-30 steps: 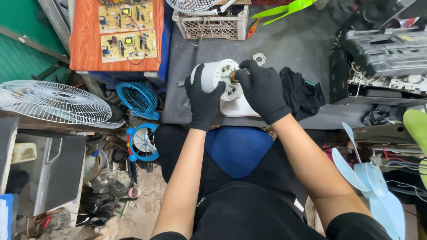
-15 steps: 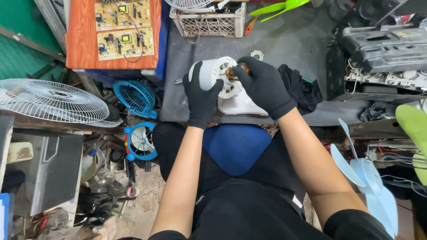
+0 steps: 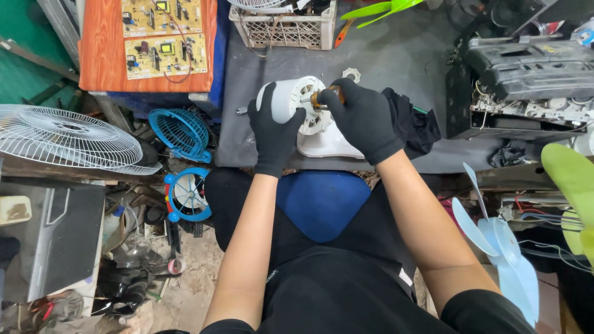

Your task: The person is repairing a fan motor by using a screwdriver to secure or remove parts of the housing.

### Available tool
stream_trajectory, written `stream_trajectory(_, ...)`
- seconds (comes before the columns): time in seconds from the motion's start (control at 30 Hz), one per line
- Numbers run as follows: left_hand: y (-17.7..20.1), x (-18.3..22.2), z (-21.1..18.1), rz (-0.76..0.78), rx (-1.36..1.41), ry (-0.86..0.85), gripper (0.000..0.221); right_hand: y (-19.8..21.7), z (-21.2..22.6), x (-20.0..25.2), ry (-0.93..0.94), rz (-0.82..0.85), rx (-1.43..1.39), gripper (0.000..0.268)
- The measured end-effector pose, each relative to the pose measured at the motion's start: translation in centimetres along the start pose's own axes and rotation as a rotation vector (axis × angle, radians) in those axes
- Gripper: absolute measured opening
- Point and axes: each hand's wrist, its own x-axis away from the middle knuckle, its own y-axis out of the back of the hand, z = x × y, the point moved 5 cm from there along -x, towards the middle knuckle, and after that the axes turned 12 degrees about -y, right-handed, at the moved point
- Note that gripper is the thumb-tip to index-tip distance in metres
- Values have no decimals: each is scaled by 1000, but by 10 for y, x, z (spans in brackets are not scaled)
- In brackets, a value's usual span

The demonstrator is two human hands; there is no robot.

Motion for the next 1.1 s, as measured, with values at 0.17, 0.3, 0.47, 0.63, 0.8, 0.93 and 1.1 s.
stream_trajectory(0.17, 0, 0, -2, 8, 7, -4, 81, 18, 24, 20, 174, 2, -161, 46)
stream_trajectory(0.3, -3, -4, 6, 0, -17, -21, 83, 22, 34, 18, 300, -19, -247, 47)
stream_trajectory(0.47, -1, 1, 1, -12, 3, -33, 82, 5, 11, 6, 248, -88, -140, 28)
stream_trajectory(0.63, 1, 3, 0, -8, 35, -24, 81, 12, 23, 15, 261, -138, -132, 33)
stream_trajectory(0.8, 4, 4, -9, -9, -19, -125, 77, 19, 34, 17, 350, 10, -126, 39)
stream_trajectory(0.93, 6, 8, -13, 2, -18, -107, 77, 5, 14, 6, 216, -33, -48, 21)
stream_trajectory(1.1, 4, 8, -7, -14, -36, -156, 78, 16, 21, 12, 415, -161, -42, 46)
